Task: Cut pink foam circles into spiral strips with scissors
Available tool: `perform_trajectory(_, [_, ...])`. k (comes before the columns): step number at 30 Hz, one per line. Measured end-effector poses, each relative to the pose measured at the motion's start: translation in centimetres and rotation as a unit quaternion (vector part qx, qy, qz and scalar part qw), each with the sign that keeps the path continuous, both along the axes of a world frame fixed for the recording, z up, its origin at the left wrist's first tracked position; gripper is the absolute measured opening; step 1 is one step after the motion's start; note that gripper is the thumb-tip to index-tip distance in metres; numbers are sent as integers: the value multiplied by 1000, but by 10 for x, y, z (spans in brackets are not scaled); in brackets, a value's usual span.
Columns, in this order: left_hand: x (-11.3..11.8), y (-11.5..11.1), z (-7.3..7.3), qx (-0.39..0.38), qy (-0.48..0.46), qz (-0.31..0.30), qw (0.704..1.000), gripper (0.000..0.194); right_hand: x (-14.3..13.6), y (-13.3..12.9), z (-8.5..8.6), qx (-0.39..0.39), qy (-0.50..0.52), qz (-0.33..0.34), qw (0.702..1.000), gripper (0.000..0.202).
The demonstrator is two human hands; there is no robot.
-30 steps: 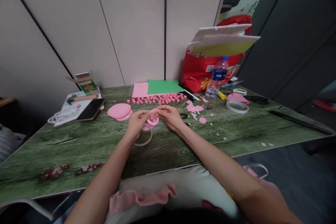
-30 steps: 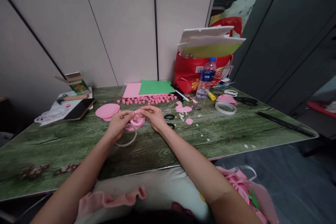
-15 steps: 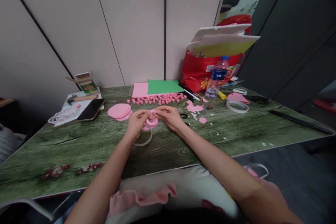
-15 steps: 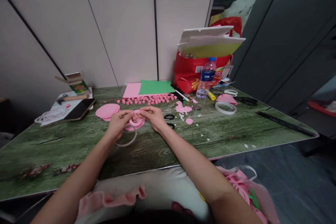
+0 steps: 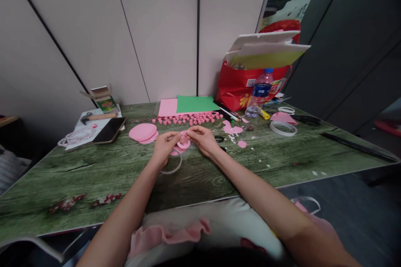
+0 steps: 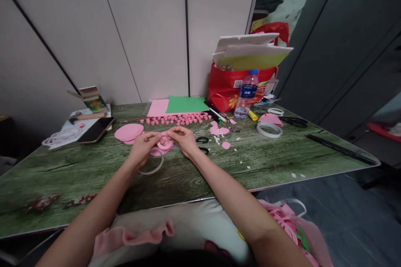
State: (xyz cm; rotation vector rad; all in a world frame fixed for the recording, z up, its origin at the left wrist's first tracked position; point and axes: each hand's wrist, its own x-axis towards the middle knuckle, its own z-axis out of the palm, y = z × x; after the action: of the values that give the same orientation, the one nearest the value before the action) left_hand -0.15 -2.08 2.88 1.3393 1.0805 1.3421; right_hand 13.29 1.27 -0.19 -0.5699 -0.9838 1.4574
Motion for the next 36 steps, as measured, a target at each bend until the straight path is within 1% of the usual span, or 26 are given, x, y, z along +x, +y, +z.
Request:
perform_trajectory(6, [-1, 1, -1, 15, -11, 6, 1000, 20, -1, -2, 2, 3, 16, 28, 999, 22])
perform_trajectory(14, [0, -1, 1, -20, 0, -14, 1000, 22, 1, 0, -2, -2, -12, 10, 1000, 25])
perform_trajectory(19, [0, -1, 0, -17, 0, -6, 1000, 22, 0, -2, 0, 6, -14, -6, 1000, 23])
perform_trajectory(23, [-1, 2, -2, -3, -5, 9, 1000, 22, -1, -2, 1, -4, -1, 9, 1000, 23])
perform_trajectory(27, [-1, 3, -3, -17, -20, 16, 1000, 23, -1, -1, 0, -3, -5, 14, 1000, 26])
perform_trajectory(34, [0, 0, -2, -25, -14, -25, 999, 25, 0, -2, 0, 10, -23, -1, 1000, 25])
perform_trajectory(36, [0, 0, -1, -23, -11, -27, 999, 25, 0, -3, 0, 14, -28, -7, 999, 24])
